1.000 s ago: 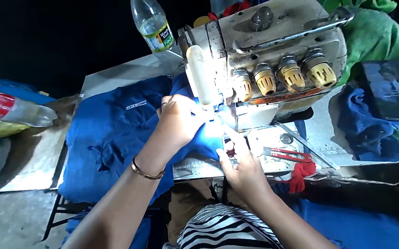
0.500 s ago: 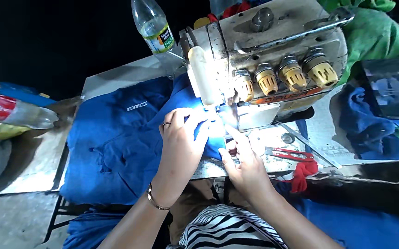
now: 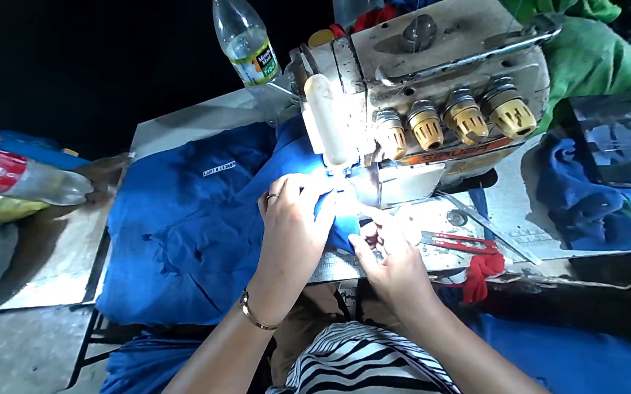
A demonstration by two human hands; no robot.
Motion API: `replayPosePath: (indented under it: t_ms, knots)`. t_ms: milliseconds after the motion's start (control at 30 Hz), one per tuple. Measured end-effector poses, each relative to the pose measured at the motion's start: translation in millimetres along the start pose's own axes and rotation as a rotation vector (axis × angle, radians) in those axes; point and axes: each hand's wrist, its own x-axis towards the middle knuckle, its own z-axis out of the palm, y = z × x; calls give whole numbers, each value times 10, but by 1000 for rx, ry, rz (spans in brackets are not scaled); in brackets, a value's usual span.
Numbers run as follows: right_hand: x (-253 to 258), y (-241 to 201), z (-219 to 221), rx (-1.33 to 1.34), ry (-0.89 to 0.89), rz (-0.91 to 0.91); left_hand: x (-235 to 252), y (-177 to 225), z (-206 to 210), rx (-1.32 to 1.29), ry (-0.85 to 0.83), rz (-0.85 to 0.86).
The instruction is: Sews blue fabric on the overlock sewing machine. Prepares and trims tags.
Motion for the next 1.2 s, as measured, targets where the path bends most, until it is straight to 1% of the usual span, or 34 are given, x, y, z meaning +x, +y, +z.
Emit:
replayPosePath:
  t_ms: [100, 133, 233, 267, 300, 367, 400, 500, 567, 700, 867, 967, 1033, 1200]
  knots:
    - [-28, -17, -65, 174, -77, 170, -52, -19, -29, 7, -3, 4]
    - [-26, -19, -95, 233, -115, 218, -99, -36, -26, -10, 29, 13]
    - [-11, -21, -180, 390, -198, 298, -366, -137, 68, -141, 230, 119]
    - [-1, -46, -227, 403, -224, 325, -476, -165, 142, -183, 298, 160]
    - [6, -79, -280, 398, -246, 351, -586, -175, 228, -212, 342, 187]
    - [18, -64, -313, 405, -276, 359, -776, -171, 403, -233, 370, 222]
    - [21, -48, -304, 439, -286, 362, -852, -169, 480, -237, 370, 234]
    - [12, -4, -218, 527, -235, 341, -965, -161, 623, -209, 361, 231]
    - [10, -2, -213, 526, -216, 354, -955, -146, 665, -193, 348, 243]
    - [16, -44, -240, 583, -217, 416, -839, -144, 707, -168, 301, 321]
    - [10, -81, -249, 647, -211, 457, -689, -151, 669, -37, 226, 372]
    - [8, -150, -274, 662, -210, 518, -645, -197, 583, 6, 185, 381]
    - [0, -187, -314, 671, -221, 556, -668, -284, 532, -22, 192, 411]
    - [-98, -217, -342, 671, -206, 548, -870, -499, 429, -37, 166, 435]
